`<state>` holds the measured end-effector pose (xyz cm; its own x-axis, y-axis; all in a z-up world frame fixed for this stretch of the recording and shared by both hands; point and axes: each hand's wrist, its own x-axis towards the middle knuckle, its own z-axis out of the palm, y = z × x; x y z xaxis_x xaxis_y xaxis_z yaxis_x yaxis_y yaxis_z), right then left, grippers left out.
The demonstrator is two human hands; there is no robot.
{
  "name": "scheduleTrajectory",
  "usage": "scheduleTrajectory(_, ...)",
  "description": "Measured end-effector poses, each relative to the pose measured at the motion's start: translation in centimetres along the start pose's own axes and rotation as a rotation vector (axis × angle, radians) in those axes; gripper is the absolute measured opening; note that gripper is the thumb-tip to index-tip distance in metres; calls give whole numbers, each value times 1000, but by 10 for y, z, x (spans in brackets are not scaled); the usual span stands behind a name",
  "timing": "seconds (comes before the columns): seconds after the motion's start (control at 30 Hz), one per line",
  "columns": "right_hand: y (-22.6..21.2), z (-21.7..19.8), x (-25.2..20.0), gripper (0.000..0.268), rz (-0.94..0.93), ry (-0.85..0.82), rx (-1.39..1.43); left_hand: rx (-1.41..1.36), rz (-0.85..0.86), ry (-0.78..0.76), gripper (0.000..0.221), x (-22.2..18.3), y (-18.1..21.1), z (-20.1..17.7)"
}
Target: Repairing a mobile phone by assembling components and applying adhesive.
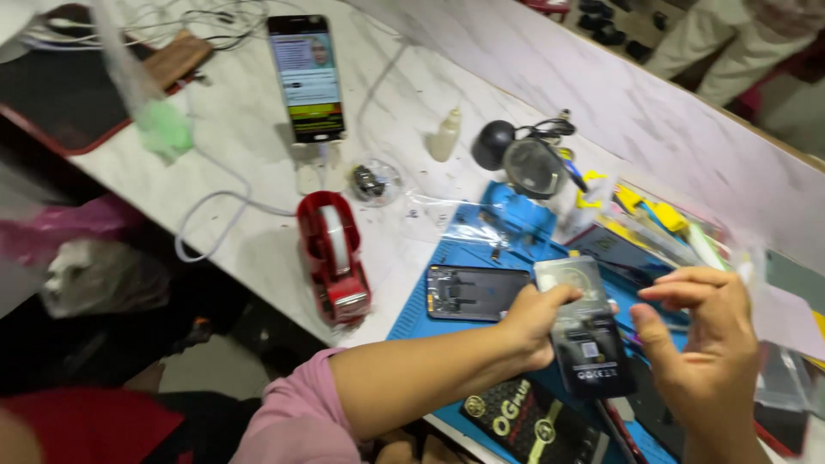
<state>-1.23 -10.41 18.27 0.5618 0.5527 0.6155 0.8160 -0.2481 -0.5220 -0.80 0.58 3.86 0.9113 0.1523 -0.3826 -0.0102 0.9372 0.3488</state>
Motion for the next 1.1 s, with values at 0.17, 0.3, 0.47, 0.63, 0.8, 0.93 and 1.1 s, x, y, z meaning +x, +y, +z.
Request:
scheduleTrajectory(0.17, -75, 81, 22, 16, -186, -440, 75, 359, 215, 295, 29, -9, 28, 8)
scheduleTrajectory(0.3, -87, 159, 22, 33, 111, -802, 354, 347, 282, 275, 44, 41, -8, -8)
scheduleTrajectory(0.47, -100, 223, 8, 36, 660, -806, 600, -27, 360, 122, 61, 24, -8, -5)
scheduleTrajectory(0.63, -104, 232, 0, 22, 786, -732, 685, -41, 293, 79, 58, 31, -12, -5)
scheduleTrajectory(0.8, -101, 225, 0, 20, 836, -668, 730, 69, 258, 101, 59, 23, -9, -3)
scheduleTrajectory(0.93, -101, 216, -5, 22, 847, -645, 799, 129, 238, 122, 61, 3, -1, 4)
scheduleTrajectory(1.1, -78, 215, -16, 23, 797, -628, 881, 145, 257, 111, 62, 6, -6, -1)
